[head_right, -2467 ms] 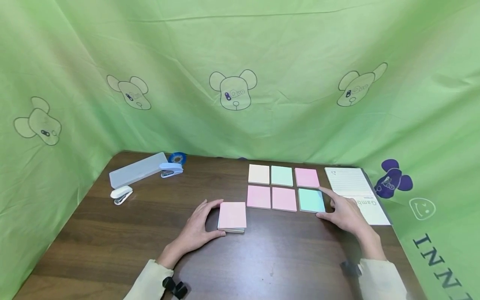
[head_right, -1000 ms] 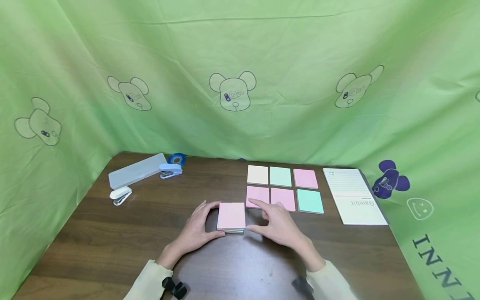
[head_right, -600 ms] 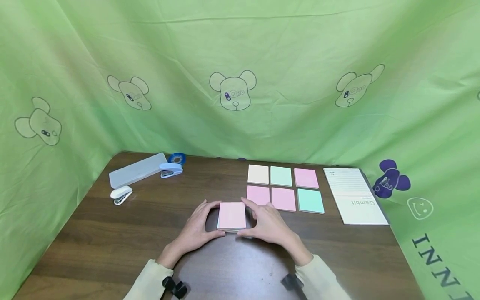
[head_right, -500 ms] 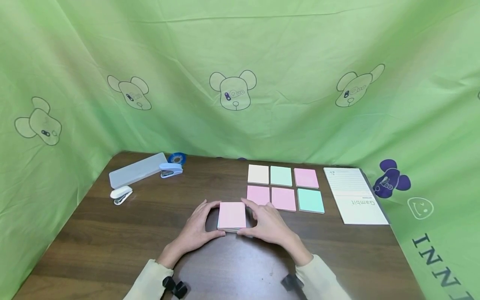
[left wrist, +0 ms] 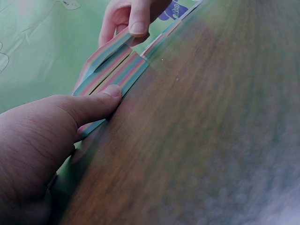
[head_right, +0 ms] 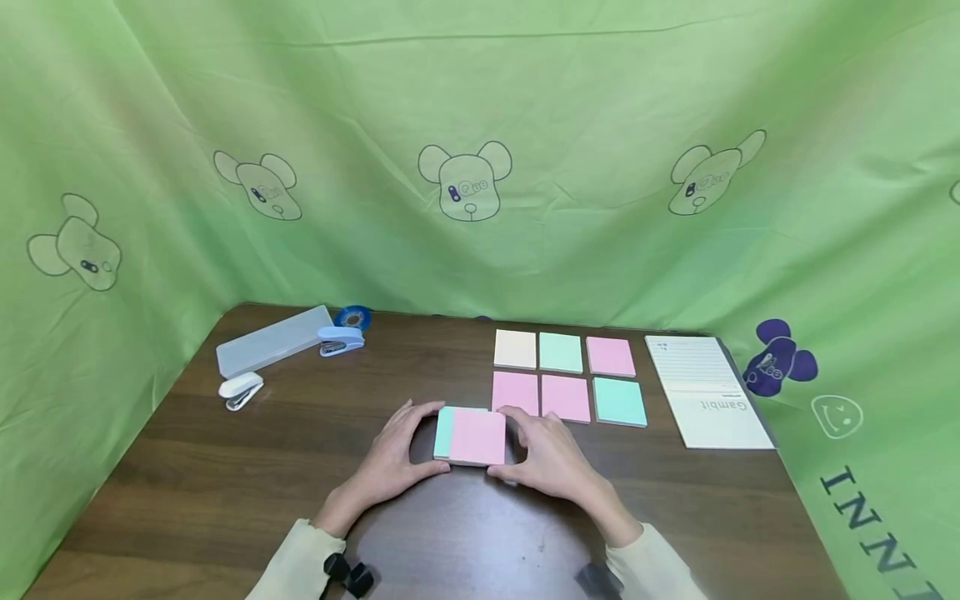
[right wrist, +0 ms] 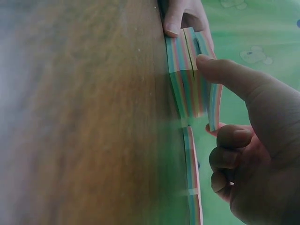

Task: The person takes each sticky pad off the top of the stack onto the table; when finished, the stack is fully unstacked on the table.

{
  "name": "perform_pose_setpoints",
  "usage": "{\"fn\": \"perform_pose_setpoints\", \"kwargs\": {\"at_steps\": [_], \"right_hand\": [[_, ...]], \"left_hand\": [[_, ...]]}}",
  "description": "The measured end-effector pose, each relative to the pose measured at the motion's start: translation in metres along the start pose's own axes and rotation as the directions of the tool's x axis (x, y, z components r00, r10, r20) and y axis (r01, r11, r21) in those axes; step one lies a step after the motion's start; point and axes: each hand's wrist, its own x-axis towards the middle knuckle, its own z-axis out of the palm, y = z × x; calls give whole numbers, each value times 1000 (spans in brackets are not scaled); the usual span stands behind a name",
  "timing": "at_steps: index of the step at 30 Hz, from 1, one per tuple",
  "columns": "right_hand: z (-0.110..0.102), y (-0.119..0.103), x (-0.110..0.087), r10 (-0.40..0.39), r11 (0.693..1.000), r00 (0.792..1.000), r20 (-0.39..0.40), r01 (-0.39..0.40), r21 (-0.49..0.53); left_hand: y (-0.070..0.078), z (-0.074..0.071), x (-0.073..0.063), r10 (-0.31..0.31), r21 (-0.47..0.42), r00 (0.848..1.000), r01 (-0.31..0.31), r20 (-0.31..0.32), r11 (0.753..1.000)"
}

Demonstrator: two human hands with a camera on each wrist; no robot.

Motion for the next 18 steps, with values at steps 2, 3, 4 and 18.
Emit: {"fn": "perform_pose_setpoints", "kwargs": {"at_steps": [2, 3, 4, 18], "right_hand": [[-1, 1, -3, 11, 1000, 1000, -15, -11, 13], [-2, 2, -4, 18, 1000, 1000, -24, -17, 20], [-4, 3, -6, 25, 999, 999, -33, -24, 27], [-22, 32, -37, 51, 998, 993, -106, -48, 31]], "left_hand": [[0, -1, 0, 4, 5, 1000, -4, 0, 1000], [0, -1, 0, 3, 5, 1000, -3, 1, 1000], [0, -1, 0, 3, 5, 1000, -3, 3, 1000], [0, 1, 0, -31, 10, 1000, 31, 4, 999]]}}
